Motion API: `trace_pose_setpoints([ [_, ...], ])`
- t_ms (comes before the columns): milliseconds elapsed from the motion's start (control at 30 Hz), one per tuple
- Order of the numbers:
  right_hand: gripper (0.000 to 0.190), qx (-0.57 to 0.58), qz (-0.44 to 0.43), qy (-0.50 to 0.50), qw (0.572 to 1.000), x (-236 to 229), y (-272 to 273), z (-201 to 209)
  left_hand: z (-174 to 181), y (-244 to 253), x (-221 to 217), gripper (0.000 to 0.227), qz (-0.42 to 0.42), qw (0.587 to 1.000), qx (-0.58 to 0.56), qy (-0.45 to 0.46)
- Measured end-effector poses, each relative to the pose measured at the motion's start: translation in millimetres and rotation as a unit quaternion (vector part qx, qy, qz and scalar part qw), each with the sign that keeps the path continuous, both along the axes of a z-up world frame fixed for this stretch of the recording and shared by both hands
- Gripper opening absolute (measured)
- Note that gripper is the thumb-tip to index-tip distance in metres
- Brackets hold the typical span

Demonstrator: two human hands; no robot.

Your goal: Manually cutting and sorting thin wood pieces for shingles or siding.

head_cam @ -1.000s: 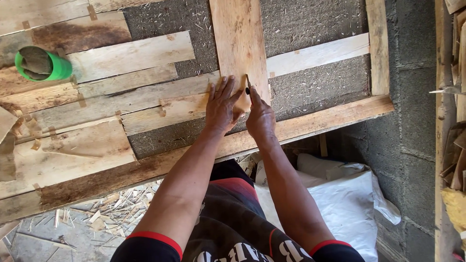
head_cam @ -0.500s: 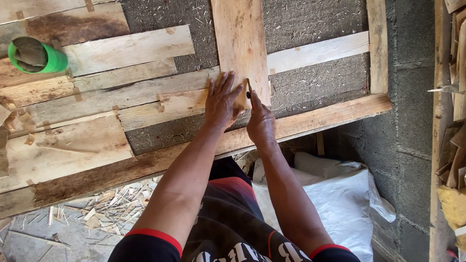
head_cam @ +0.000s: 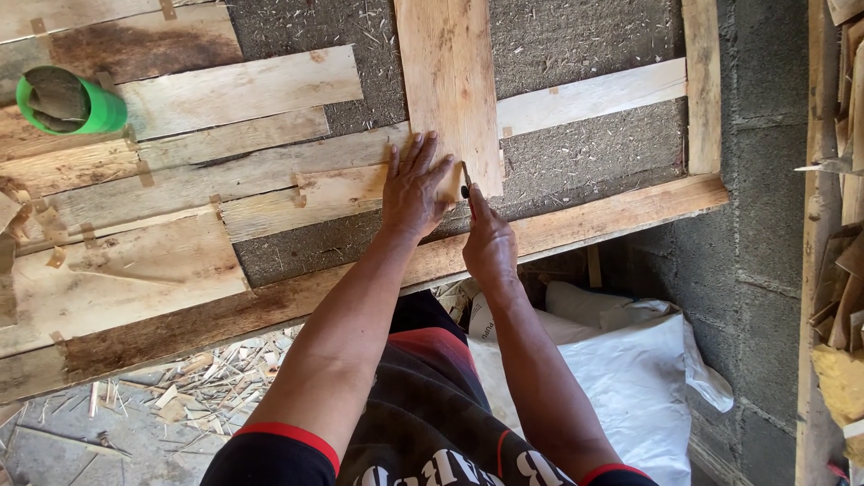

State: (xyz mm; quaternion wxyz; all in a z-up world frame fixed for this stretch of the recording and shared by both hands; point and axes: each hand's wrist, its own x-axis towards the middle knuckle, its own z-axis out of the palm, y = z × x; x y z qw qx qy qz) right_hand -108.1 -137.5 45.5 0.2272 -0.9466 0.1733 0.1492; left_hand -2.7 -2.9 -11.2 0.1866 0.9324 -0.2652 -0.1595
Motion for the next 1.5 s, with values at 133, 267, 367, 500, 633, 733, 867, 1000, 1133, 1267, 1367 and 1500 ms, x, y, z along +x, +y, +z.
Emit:
trace_pose_setpoints([
  [133,0.065,0.002,0.002,0.037,0.999,-8,-3,-11,2,0,1,0.093,0.002,1.0,0.007,0.011],
  [267,0.062,-0.002,0.011,0.02,1.0,-12,0,-2,4,0,2,0.093,0.0,1.0,0.008,0.015],
  [367,0.058,0.007,0.0,0.014,1.0,-16,1,-1,6,0,3,0.094,0.001,1.0,0.01,0.021],
  [500,0.061,0.027,-0.004,-0.03,0.999,-23,0,-2,9,-1,3,0.094,0.004,1.0,0.012,0.024],
  [633,0.062,0.038,-0.003,-0.057,0.998,-30,0,-5,10,-1,3,0.093,0.011,1.0,0.002,0.026],
  [733,0.064,0.05,-0.016,-0.046,0.998,-26,8,22,8,0,3,0.092,0.011,1.0,-0.003,0.025],
  [867,0.063,0.054,-0.031,-0.014,0.998,-40,9,13,11,1,1,0.09,0.01,0.999,0.001,0.037],
  [1000,0.061,0.047,-0.036,0.024,0.998,-41,9,9,9,0,3,0.09,0.003,1.0,0.016,0.027],
  [1133,0.062,0.048,-0.043,0.033,0.997,-43,10,7,11,-1,4,0.091,-0.002,0.999,0.034,0.031],
  [1267,0.06,0.043,-0.042,0.037,0.998,-47,13,13,12,0,3,0.091,-0.003,0.999,0.035,0.032],
  [1367,0.057,0.039,-0.039,0.021,0.998,-54,13,20,12,-1,5,0.09,-0.005,0.999,0.036,0.039],
  [1500,0.056,0.065,-0.043,0.013,0.997,-54,10,52,8,1,4,0.09,-0.01,0.999,0.037,0.037],
])
